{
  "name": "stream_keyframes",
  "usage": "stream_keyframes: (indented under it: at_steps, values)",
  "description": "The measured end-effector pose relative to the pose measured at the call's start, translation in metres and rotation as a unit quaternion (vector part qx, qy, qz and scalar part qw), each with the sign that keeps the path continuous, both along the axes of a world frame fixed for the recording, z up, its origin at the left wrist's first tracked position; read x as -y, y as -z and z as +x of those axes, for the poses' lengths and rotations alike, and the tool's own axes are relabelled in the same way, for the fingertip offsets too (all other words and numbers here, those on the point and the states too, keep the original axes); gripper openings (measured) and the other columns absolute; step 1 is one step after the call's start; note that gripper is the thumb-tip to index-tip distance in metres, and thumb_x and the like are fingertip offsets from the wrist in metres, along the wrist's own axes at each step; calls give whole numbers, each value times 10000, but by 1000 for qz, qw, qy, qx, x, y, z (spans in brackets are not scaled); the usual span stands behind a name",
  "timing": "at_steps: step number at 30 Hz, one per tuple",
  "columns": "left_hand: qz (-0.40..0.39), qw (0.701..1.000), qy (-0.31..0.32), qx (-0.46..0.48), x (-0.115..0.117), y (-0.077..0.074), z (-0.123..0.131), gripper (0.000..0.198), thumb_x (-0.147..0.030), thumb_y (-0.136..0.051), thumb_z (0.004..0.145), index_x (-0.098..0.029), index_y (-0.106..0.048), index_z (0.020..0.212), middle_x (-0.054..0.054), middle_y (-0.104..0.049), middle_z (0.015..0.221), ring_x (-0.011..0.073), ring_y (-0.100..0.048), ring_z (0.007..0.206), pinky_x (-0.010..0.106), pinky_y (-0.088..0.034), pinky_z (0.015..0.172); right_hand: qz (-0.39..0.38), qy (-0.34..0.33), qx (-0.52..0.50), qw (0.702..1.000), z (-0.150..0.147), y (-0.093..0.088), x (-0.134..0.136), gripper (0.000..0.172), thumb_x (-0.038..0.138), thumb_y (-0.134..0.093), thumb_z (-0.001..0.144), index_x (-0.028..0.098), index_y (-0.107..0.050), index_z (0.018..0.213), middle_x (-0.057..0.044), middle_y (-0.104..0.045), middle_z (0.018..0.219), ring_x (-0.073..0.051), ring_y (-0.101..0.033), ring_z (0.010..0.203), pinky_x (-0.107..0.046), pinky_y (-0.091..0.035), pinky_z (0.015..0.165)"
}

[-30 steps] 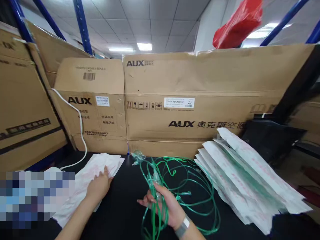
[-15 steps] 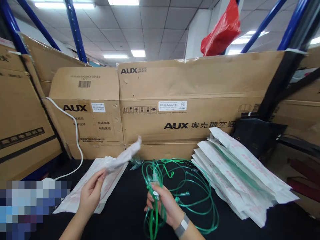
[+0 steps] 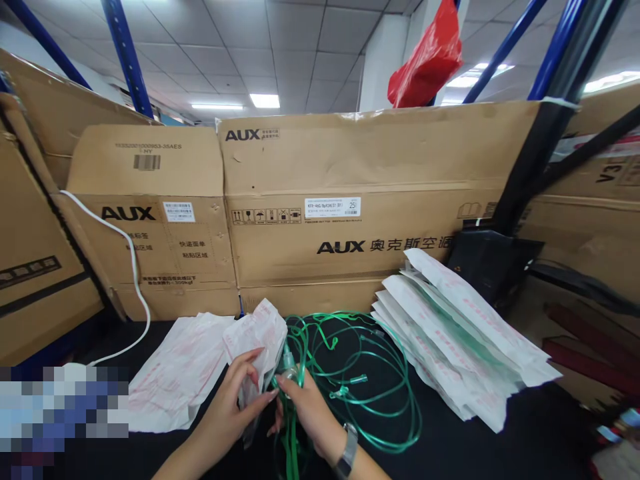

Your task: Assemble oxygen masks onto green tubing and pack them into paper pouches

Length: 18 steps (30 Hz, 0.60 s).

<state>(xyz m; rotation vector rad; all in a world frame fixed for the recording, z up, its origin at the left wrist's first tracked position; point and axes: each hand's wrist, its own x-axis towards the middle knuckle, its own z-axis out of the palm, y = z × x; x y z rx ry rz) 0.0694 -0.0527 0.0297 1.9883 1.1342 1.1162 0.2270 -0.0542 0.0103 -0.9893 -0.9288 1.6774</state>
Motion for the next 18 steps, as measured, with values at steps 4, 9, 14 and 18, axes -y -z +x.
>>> stream_keyframes:
  at_steps: [4, 9, 14, 18]
  values:
    - [8, 1000, -5, -9, -5, 3, 0, 121, -317, -488, 804, -213, -496, 741, 78, -477, 1189, 233, -401, 1179, 405, -329, 977, 9, -7, -39, 999, 1, -7, 3, 321, 441, -590, 703, 194, -397, 770, 92, -464, 439, -100, -464, 347, -315, -474, 468]
    - [27, 999, 8, -28, -15, 9, -3, 105, -296, -468, 821, -211, -512, 778, 72, -500, 1142, 217, -454, 1119, 383, -367, 950, -7, -26, -94, 995, 3, -17, 3, 286, 410, -578, 728, 182, -410, 687, 84, -434, 445, -89, -443, 355, -311, -461, 484]
    - [106, 987, -32, -120, -15, 12, 1, 236, -218, -322, 872, -190, -550, 927, 92, -525, 999, 199, -527, 938, 354, -427, 838, 39, -2, -140, 989, 22, -36, 1, 290, 380, -569, 753, 178, -409, 620, 77, -423, 472, -67, -427, 382, -280, -455, 513]
    - [162, 972, -58, -161, -15, 18, 10, 228, -202, -360, 840, -187, -573, 760, 71, -532, 800, 204, -519, 736, 361, -440, 688, 140, -116, -93, 979, 41, -45, 8, 287, 393, -547, 765, 165, -442, 627, 68, -426, 449, -69, -411, 345, -282, -450, 464]
